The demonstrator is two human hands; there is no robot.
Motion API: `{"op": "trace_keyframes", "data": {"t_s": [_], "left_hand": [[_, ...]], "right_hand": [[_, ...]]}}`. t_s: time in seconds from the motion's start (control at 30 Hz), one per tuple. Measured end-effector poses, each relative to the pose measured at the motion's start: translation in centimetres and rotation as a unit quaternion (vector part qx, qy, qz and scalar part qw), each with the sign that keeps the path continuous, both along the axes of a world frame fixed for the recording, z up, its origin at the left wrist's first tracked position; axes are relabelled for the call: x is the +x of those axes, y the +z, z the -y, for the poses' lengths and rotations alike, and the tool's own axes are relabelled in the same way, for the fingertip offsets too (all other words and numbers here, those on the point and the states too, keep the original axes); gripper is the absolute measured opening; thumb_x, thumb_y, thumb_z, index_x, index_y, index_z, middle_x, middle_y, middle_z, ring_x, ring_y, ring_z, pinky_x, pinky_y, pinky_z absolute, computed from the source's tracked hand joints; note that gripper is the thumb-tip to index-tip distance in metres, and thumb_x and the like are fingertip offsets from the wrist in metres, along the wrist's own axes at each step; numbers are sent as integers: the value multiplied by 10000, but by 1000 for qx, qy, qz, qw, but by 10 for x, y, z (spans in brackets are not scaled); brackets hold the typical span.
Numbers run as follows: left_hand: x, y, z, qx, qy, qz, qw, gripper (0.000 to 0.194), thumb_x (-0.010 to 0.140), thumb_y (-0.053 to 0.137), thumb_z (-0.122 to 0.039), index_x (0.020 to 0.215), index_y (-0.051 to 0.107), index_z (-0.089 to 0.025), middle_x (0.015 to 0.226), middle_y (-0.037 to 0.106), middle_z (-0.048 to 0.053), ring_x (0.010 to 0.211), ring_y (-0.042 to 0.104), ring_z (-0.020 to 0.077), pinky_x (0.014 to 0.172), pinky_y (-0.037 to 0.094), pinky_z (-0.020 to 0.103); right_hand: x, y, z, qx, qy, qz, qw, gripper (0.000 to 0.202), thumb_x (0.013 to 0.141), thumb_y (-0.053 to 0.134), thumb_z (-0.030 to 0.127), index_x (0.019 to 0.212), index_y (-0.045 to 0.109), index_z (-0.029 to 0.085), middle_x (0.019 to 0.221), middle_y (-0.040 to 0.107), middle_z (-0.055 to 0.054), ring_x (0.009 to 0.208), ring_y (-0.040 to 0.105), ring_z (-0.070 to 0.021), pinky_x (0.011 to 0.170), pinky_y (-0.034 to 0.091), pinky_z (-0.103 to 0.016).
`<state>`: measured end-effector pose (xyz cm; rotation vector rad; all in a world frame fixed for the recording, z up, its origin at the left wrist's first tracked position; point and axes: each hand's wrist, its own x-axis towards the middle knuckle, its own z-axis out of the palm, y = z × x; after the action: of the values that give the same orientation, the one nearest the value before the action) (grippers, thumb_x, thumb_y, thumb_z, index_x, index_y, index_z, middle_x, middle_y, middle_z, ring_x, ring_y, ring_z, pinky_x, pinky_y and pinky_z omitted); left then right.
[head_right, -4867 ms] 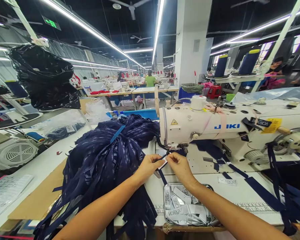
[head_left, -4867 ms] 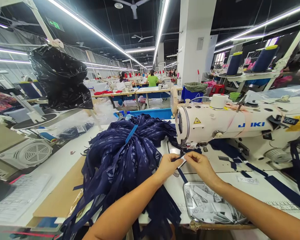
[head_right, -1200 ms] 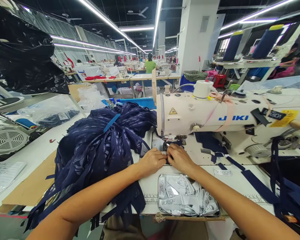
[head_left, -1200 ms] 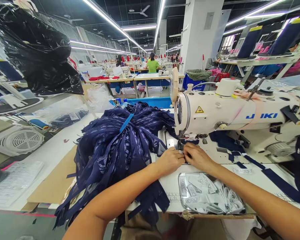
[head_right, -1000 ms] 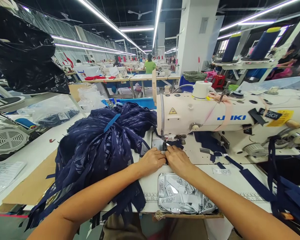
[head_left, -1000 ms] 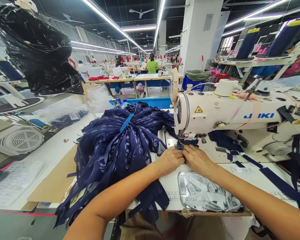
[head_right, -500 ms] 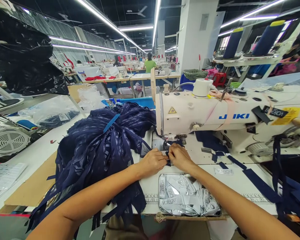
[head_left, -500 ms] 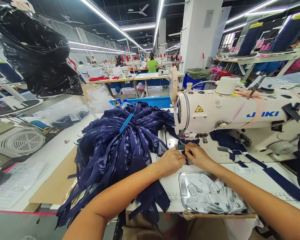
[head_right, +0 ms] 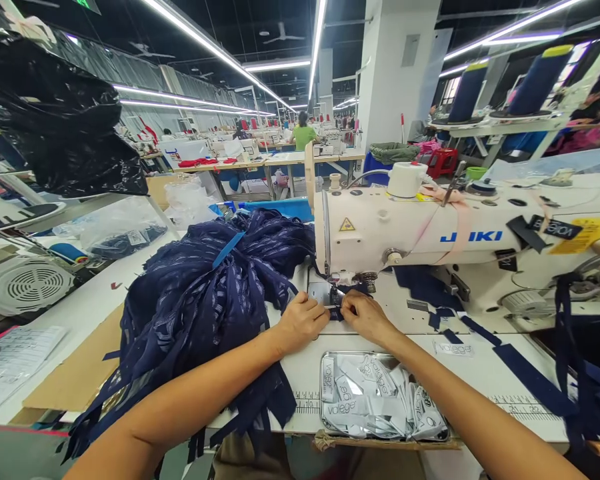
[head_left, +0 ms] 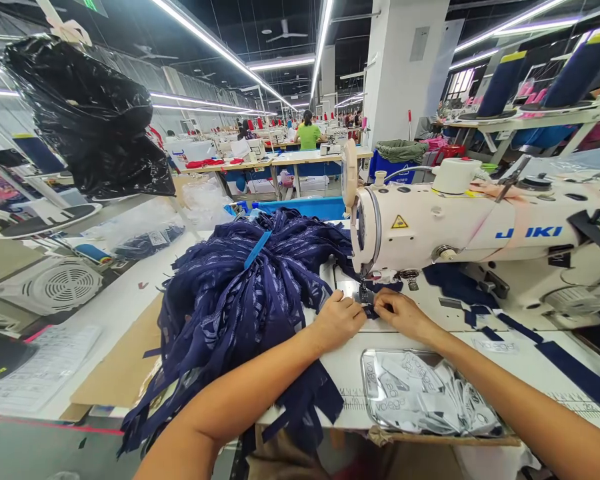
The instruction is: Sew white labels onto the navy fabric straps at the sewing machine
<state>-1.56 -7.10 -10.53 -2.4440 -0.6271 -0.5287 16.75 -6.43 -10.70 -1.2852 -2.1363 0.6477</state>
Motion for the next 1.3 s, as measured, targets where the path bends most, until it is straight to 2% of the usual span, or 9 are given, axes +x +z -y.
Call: {"op": "trace_keyframes", "data": {"t_s": [0.43,0.57,0.67,0.73,0.83,0.9,1.0,1.13,1.3], "left_hand": [[8,3,-2,-19,-1,-84,996,172,803,437,-64,653,494,-128,566,552,12,541,503,134,590,276,305],[8,5,-1,-30,1,-93,995,160,808,447,-72,670,510,-122,585,567,19,549,514,135,594,286,306],[10,6,0,-44,5,-105,993,158,815,448,-81,682,525,-118,589,569,24,557,521,137,596,296,308],[11,8,1,-57,8,-110,992,159,819,454,-91,683,532,-116,586,566,25,566,526,140,601,305,309],[7,13,1,-69,6,-102,992,155,826,463,-115,695,546,-115,622,572,33,609,536,153,608,320,312],[0,18,2,-75,1,-93,993,160,832,464,-143,700,554,-124,719,596,53,689,547,171,636,337,323],[-12,22,3,-94,-24,-85,992,147,834,468,-171,728,565,-143,923,611,72,842,545,186,743,358,353],[-13,16,1,-140,-59,-77,985,86,807,490,-159,807,576,-151,1031,614,66,991,521,169,880,349,333],[9,6,-3,-175,-4,-61,983,108,775,493,-100,849,570,-116,883,644,69,854,583,165,799,411,290]], "right_hand": [[-5,0,7,18,-37,12,999,168,733,368,235,568,390,213,703,531,-17,668,513,-165,641,393,-310],[-2,2,10,45,-30,22,998,176,766,399,212,613,485,205,711,552,-13,695,533,-160,657,420,-305],[-1,4,16,78,-12,56,995,176,795,425,173,762,595,204,821,598,-24,776,559,-158,705,443,-298],[-3,6,22,132,1,139,982,196,788,443,121,817,620,199,882,606,-41,818,559,-173,716,450,-303],[-9,9,31,220,11,298,929,238,745,435,25,771,620,173,852,601,-76,780,554,-199,630,459,-300],[-12,10,34,263,24,358,895,265,695,434,-27,767,616,151,800,592,-93,748,555,-210,570,461,-293],[-8,11,28,305,83,378,870,307,648,438,-51,826,622,120,775,587,-103,735,557,-218,564,478,-295],[12,9,7,351,178,349,850,389,701,390,-30,990,597,128,918,614,-112,842,568,-209,692,510,-313],[31,-7,-15,363,153,334,856,429,741,388,-8,1103,558,148,1082,606,-97,1003,549,-206,791,506,-327]]}}
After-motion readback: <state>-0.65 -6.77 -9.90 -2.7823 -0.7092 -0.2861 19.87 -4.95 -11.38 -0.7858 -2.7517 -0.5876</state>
